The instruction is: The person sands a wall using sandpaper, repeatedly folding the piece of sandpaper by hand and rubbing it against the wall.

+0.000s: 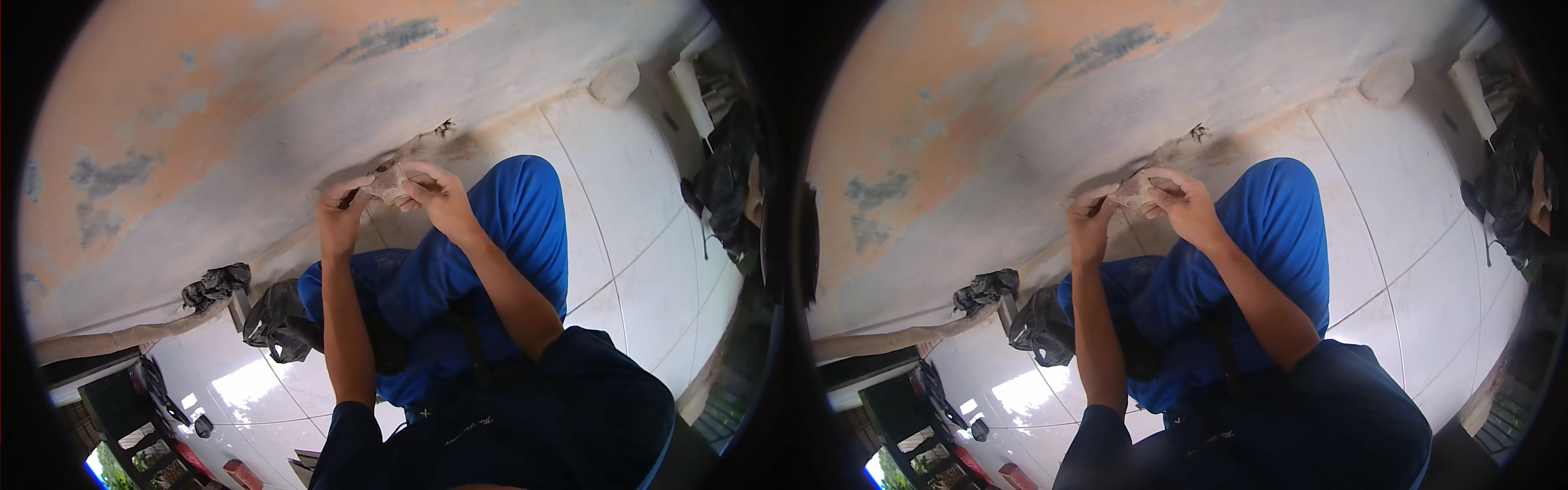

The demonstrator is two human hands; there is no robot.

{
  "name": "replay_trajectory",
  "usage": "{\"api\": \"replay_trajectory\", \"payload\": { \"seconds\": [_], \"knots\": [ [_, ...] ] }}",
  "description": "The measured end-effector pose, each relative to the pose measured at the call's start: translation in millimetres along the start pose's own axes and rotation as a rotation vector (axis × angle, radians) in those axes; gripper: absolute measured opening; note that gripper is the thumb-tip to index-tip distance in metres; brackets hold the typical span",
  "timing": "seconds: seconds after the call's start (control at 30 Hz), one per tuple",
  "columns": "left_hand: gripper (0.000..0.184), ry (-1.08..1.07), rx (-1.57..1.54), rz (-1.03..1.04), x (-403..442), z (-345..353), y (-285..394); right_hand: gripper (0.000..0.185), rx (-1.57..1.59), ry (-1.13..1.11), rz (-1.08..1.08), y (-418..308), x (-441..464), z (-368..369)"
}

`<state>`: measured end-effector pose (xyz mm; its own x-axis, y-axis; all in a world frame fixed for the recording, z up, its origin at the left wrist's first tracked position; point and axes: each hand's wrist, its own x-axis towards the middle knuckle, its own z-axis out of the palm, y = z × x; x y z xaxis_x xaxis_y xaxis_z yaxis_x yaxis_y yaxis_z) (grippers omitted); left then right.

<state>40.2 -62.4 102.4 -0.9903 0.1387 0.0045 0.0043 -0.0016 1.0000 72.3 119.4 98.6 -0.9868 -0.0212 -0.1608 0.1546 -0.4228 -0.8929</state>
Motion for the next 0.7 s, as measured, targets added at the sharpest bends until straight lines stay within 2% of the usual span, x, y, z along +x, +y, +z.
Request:
{"api": "replay_trajectory", "payload": {
  "seconds": [0.07,0.17,0.27,0.43,0.53,0.63,0.7],
  "knots": [
    [0.014,-0.023,0.083,0.078,0.4,1.3,-1.5,0.033,-0.008,0.048,-0.034,2.1,1.4,1.4],
    [0.016,-0.058,0.089,0.174,0.5,9.1,-4.0,0.026,0.247,0.115,0.017,-3.5,1.3,5.6],
    [0.016,-0.095,0.066,0.195,1.2,10.5,-5.4,0.022,0.034,0.075,-0.003,3.3,5.6,-1.7],
    [0.024,-0.044,0.1,0.177,2.7,17.2,-6.0,0.021,0.012,0.048,-0.099,1.9,1.3,-1.3],
    [0.033,-0.046,-0.025,-0.051,-1.8,20.4,8.9,0.024,0.076,0.095,-0.158,9.5,4.6,-0.8],
    [0.031,-0.132,-0.226,-0.256,-1.3,20.4,-6.6,0.026,0.119,0.132,-0.179,9.1,4.6,0.6],
    [0.028,-0.1,-0.321,-0.294,-3.3,24.5,-10.8,0.025,0.14,0.15,-0.184,8.5,5.5,0.6]
  ]
}}
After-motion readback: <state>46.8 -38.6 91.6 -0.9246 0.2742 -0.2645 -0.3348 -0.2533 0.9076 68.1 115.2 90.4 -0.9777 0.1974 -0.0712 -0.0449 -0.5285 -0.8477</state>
